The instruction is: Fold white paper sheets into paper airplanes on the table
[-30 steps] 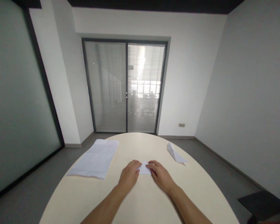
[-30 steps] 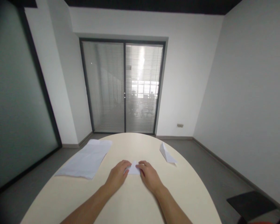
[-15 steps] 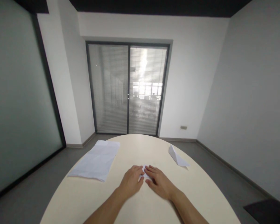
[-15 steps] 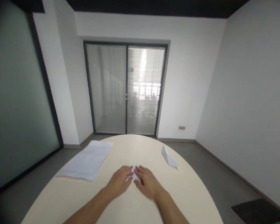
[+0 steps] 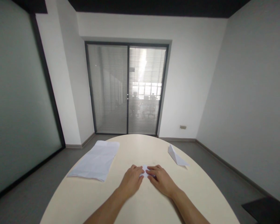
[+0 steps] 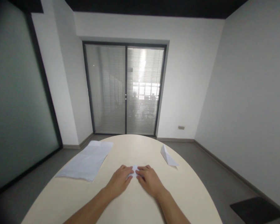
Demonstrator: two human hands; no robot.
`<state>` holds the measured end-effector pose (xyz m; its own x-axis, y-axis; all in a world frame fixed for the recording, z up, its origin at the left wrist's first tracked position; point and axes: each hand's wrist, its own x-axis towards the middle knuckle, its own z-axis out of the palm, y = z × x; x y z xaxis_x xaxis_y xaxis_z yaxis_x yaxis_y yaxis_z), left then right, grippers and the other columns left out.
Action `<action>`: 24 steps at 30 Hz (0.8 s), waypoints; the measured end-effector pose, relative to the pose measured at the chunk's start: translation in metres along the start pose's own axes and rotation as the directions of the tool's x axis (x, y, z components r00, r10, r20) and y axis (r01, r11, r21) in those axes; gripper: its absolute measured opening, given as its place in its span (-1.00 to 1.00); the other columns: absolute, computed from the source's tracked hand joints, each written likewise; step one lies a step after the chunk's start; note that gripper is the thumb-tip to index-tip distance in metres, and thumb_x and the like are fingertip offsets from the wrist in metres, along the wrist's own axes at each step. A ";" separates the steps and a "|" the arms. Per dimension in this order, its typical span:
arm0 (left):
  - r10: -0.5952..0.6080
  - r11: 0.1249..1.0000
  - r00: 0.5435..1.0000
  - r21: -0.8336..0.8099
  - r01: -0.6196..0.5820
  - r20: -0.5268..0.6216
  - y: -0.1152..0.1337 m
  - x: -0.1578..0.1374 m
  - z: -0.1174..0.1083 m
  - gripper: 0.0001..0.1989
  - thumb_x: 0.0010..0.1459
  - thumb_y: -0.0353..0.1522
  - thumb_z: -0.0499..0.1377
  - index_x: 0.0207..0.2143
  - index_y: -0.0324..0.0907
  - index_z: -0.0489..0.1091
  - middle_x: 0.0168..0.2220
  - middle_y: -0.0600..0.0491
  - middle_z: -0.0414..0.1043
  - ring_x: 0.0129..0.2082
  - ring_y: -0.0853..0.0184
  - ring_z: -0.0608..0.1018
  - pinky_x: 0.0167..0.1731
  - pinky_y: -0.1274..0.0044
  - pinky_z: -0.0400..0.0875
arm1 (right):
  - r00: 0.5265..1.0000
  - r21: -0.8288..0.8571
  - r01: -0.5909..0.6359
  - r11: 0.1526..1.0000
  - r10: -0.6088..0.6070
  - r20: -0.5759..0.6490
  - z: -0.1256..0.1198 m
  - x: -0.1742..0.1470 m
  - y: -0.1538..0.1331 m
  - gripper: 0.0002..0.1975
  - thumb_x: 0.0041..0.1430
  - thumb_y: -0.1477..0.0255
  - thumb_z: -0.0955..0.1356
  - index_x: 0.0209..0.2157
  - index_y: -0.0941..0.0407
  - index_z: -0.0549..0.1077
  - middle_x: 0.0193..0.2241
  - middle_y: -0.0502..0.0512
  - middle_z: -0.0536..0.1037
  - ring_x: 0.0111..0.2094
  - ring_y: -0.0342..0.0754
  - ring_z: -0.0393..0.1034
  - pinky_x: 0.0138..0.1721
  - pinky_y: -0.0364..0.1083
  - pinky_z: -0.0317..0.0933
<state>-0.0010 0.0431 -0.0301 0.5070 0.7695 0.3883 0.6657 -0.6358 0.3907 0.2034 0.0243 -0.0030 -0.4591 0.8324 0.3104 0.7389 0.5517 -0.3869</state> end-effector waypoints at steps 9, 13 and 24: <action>0.002 1.000 1.000 0.027 -0.002 -0.013 0.005 -0.002 0.002 -0.73 0.27 -0.45 0.04 -0.04 -0.09 0.43 -0.04 0.04 0.50 -0.07 0.19 0.42 -0.02 0.38 0.33 | 1.000 0.016 -0.006 1.000 0.006 -0.018 0.001 -0.004 -0.002 -0.65 0.35 0.31 0.21 0.03 0.01 0.52 0.03 0.11 0.55 0.01 0.07 0.39 0.06 0.06 0.19; 0.001 1.000 1.000 0.021 -0.001 -0.009 0.004 -0.002 0.002 -0.71 0.27 -0.45 0.05 -0.01 -0.08 0.43 -0.03 0.04 0.50 -0.06 0.20 0.42 -0.01 0.37 0.33 | 1.000 0.027 -0.002 1.000 0.002 -0.018 0.000 -0.004 -0.001 -0.65 0.36 0.31 0.20 0.02 0.01 0.53 0.01 0.12 0.56 0.02 0.07 0.38 0.07 0.06 0.19; 0.034 0.999 0.999 0.018 -0.034 -0.029 0.002 0.000 0.006 -0.74 0.28 -0.43 0.06 -0.06 -0.10 0.47 -0.02 0.03 0.50 -0.04 0.19 0.43 0.04 0.35 0.31 | 0.999 0.020 -0.013 1.000 0.014 -0.034 0.001 -0.004 0.002 -0.71 0.26 0.37 0.28 -0.02 0.05 0.51 -0.05 0.10 0.58 -0.06 0.06 0.39 0.04 0.02 0.18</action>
<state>0.0042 0.0422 -0.0340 0.5131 0.7452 0.4259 0.6582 -0.6601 0.3620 0.2065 0.0226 -0.0057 -0.4316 0.8379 0.3341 0.7349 0.5414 -0.4085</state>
